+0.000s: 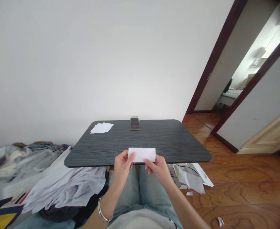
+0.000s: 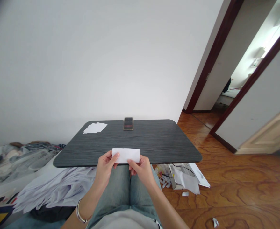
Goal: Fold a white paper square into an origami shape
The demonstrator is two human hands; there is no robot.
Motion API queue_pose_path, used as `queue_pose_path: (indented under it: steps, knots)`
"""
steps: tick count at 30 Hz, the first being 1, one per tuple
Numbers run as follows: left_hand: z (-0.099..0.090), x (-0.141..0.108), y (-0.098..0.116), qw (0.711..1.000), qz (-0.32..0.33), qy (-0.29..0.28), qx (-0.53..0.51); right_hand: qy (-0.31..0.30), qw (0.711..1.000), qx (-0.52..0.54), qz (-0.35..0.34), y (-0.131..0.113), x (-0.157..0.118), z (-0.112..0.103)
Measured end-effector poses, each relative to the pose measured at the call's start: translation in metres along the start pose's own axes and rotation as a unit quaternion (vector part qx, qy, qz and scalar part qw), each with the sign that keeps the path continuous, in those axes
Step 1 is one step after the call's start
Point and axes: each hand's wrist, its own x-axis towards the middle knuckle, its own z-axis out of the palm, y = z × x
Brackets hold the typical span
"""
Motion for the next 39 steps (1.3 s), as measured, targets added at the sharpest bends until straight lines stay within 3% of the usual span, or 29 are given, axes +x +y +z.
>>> queue_pose_path:
  steps: [9, 13, 26, 35, 39]
  knots:
    - [0.001, -0.001, 0.0, 1.0, -0.012, 0.01, 0.009, -0.005, 0.999, 0.034, 0.014, 0.002, 0.002, 0.0]
    - [0.001, -0.001, 0.0, 1.0, -0.014, 0.001, 0.009, 0.021, 0.999, 0.039, 0.005, 0.005, 0.003, 0.0]
    - [-0.002, 0.003, -0.013, 1.0, -0.01, 0.019, 0.014, 0.037, 0.998, 0.056, -0.011, 0.006, 0.006, 0.002]
    - [-0.007, 0.004, -0.016, 0.993, 0.039, 0.017, 0.109, -0.064, 0.997, 0.034, 0.039, 0.011, 0.008, -0.003]
    - [-0.006, 0.003, -0.016, 0.993, 0.028, 0.008, 0.112, -0.056, 0.997, 0.026, 0.049, 0.012, 0.007, 0.0]
